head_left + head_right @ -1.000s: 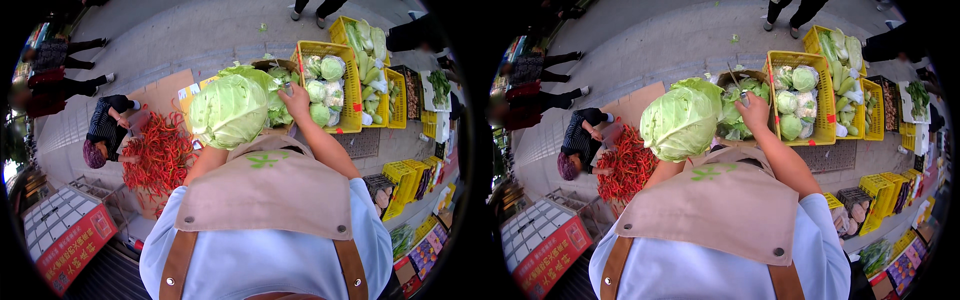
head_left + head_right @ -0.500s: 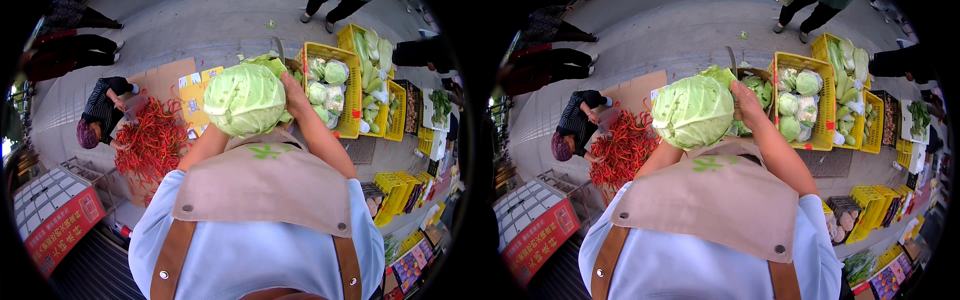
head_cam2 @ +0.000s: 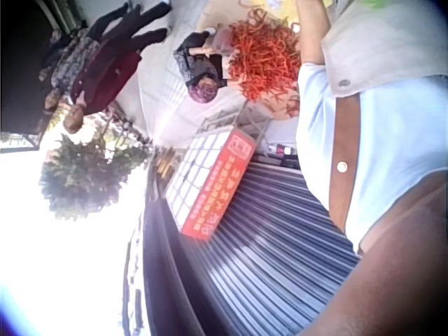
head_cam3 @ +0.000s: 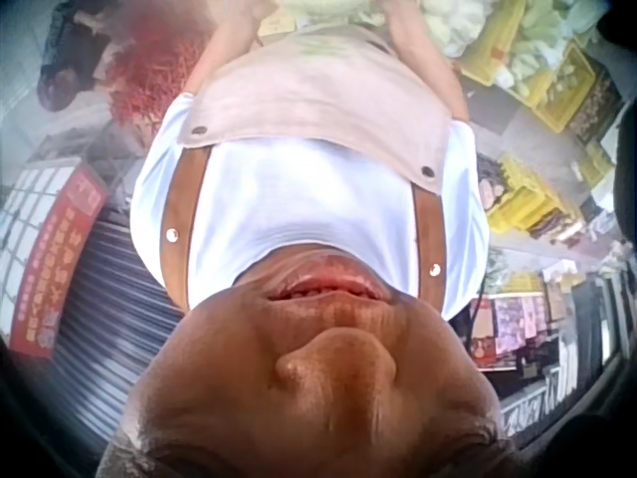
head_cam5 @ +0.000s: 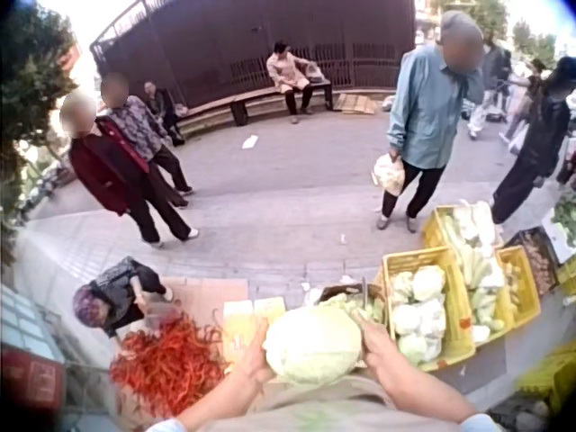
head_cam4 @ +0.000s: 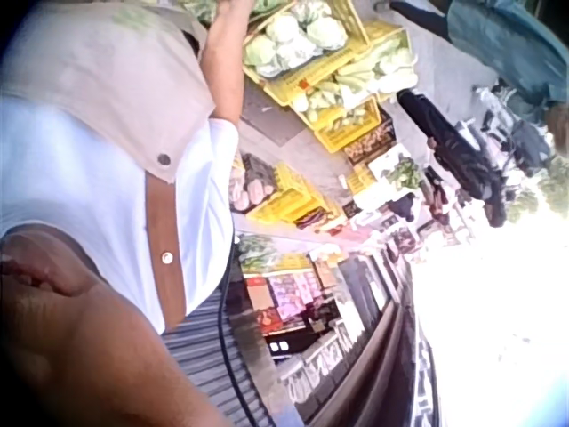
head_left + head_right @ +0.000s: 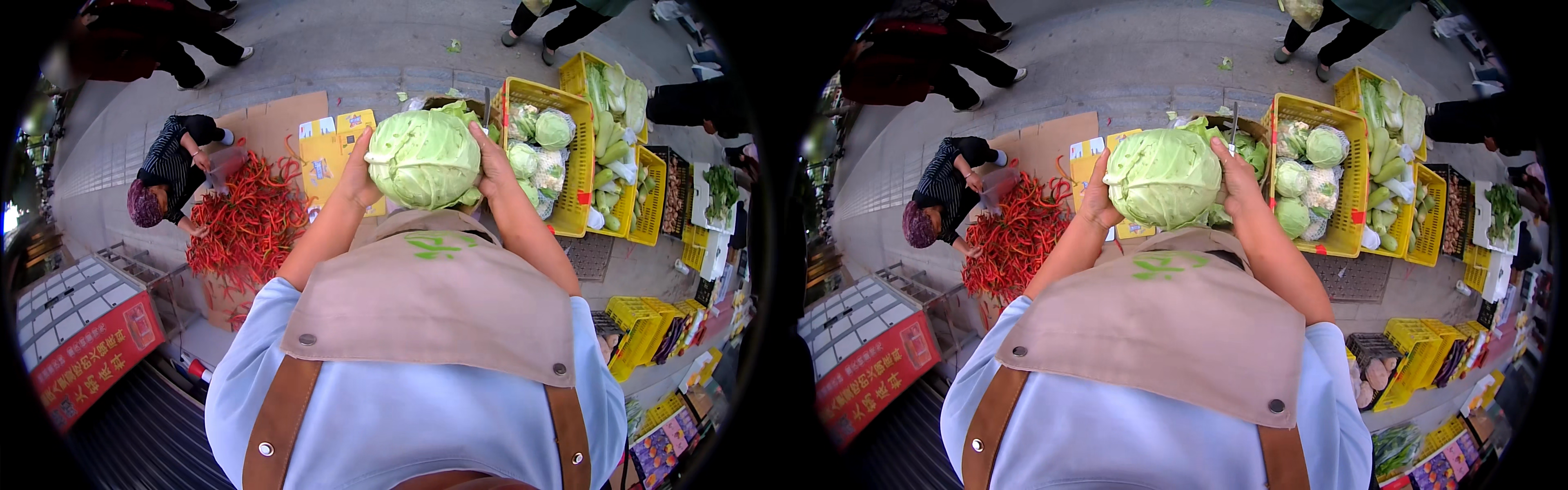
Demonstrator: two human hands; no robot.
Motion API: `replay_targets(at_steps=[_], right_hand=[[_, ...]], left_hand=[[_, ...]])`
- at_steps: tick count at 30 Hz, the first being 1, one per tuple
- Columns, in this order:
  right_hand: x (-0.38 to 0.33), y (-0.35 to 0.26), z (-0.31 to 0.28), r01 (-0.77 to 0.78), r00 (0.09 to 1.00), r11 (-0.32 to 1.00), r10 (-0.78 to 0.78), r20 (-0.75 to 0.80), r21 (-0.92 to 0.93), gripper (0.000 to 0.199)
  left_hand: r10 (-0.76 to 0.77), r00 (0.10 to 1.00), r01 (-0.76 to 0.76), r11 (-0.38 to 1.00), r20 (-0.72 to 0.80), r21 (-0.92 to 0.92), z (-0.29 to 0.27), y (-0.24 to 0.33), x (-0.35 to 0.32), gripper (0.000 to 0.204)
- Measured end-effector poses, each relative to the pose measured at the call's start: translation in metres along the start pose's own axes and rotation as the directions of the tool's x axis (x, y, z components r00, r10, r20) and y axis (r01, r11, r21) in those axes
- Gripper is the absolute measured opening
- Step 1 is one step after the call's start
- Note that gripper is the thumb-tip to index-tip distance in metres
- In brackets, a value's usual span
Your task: The person trims the outer leaves of a cabbage using a knife, then places it in a crate. The person repeats this process with another cabbage. The person also briefly handles a red cylindrical object.
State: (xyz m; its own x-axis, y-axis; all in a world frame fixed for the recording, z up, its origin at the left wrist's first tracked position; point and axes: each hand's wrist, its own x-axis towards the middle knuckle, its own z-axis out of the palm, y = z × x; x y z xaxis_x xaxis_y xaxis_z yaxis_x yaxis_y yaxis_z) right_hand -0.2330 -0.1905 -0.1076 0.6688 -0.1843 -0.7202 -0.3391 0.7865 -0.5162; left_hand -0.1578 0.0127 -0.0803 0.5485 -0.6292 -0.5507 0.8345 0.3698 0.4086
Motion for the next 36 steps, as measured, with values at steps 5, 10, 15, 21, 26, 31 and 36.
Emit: replay_targets(at_steps=[5, 10, 15, 21, 26, 31, 36], right_hand=[[-0.019, -0.026, 0.018, 0.252, 0.953, 0.904, -0.293, -0.073, -0.345, 0.024], [-0.019, -0.029, 0.013, 0.372, 0.867, 0.854, -0.46, -0.193, -0.363, 0.023], [0.003, -0.004, -0.032, 0.375, 0.814, 0.802, -0.524, -0.248, -0.465, 0.02], [-0.003, 0.0, -0.032, 0.383, 0.821, 0.548, -0.571, 0.002, -0.744, 0.033], [-0.064, -0.02, 0.051, 0.526, 0.842, 0.792, -0.432, 0.323, -0.311, 0.037], [-0.089, -0.028, 0.038, 0.457, 0.887, 0.737, -0.42, 0.193, -0.499, 0.028], [-0.098, -0.04, -0.009, 0.468, 0.873, 0.71, -0.464, 0.151, -0.526, 0.032]], left_hand=[[0.127, 0.952, -0.054, 0.965, 0.279, -0.255, -0.007, -0.009, 0.008, 0.048], [0.17, 0.963, -0.085, 0.928, 0.21, -0.362, -0.01, -0.014, 0.02, 0.049], [0.197, 0.95, -0.085, 0.91, 0.244, -0.405, -0.008, 0.0, 0.016, 0.05], [0.245, 0.936, -0.102, 0.877, 0.254, -0.469, -0.014, 0.01, 0.014, 0.05], [0.287, 0.931, -0.137, 0.847, 0.224, -0.514, -0.01, 0.003, 0.015, 0.051], [0.317, 0.941, -0.239, 0.871, 0.121, -0.428, -0.002, 0.003, 0.016, 0.051], [0.275, 0.951, -0.174, 0.855, 0.143, -0.489, -0.02, 0.004, 0.02, 0.058]])
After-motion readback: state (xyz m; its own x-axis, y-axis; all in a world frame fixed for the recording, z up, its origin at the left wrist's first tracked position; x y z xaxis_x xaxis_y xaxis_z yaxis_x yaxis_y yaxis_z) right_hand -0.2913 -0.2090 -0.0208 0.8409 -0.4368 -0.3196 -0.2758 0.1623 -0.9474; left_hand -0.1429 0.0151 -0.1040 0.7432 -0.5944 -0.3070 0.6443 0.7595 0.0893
